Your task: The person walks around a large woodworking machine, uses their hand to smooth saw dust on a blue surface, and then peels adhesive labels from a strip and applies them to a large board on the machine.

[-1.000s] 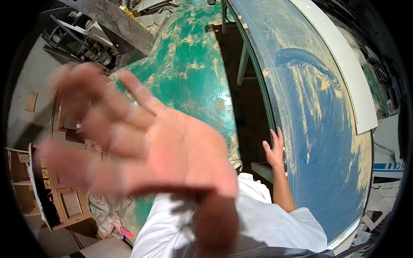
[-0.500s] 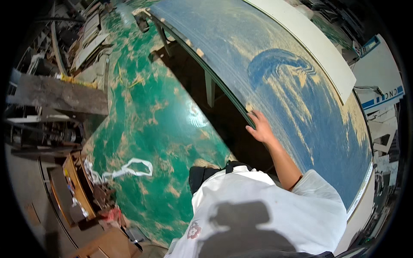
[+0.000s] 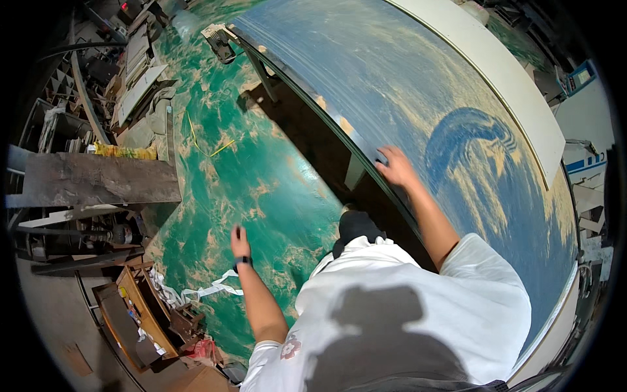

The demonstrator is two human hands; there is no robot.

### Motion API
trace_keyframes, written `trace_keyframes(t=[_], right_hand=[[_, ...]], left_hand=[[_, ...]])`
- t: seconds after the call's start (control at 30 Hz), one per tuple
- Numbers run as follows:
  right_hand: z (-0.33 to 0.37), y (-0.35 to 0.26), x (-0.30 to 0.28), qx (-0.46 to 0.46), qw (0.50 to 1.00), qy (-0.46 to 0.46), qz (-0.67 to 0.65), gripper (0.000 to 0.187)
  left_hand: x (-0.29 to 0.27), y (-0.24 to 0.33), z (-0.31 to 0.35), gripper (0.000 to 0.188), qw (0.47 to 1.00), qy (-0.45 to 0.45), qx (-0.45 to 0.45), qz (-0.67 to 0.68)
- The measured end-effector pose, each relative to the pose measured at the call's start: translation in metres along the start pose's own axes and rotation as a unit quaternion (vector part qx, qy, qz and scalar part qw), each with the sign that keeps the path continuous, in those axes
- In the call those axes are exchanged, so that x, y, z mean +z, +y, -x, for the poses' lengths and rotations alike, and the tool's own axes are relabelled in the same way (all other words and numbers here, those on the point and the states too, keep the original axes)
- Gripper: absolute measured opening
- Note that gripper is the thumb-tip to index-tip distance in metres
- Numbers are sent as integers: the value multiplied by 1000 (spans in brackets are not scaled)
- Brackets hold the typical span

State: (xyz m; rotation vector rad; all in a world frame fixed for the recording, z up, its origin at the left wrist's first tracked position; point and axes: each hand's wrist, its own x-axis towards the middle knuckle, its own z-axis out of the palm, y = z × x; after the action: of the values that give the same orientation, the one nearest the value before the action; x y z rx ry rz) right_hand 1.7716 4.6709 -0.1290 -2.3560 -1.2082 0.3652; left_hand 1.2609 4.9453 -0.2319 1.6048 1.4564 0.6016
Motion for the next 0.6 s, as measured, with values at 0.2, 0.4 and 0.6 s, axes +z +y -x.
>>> trace_keyframes(t=[0.2,0.4,0.6], right_hand=[[-130,-46,46,5,990,102,95,73],[-144,-86,91,54,981,55,181,81],[-144,-95,96,118,969,56,210,85]], left_hand=[[-9,170,-94,48,974,-132,157,-92],[-67,-72,-119,53,940,-142,-199,-240],[-126,-153,-178,49,723,-449,-301,-430]])
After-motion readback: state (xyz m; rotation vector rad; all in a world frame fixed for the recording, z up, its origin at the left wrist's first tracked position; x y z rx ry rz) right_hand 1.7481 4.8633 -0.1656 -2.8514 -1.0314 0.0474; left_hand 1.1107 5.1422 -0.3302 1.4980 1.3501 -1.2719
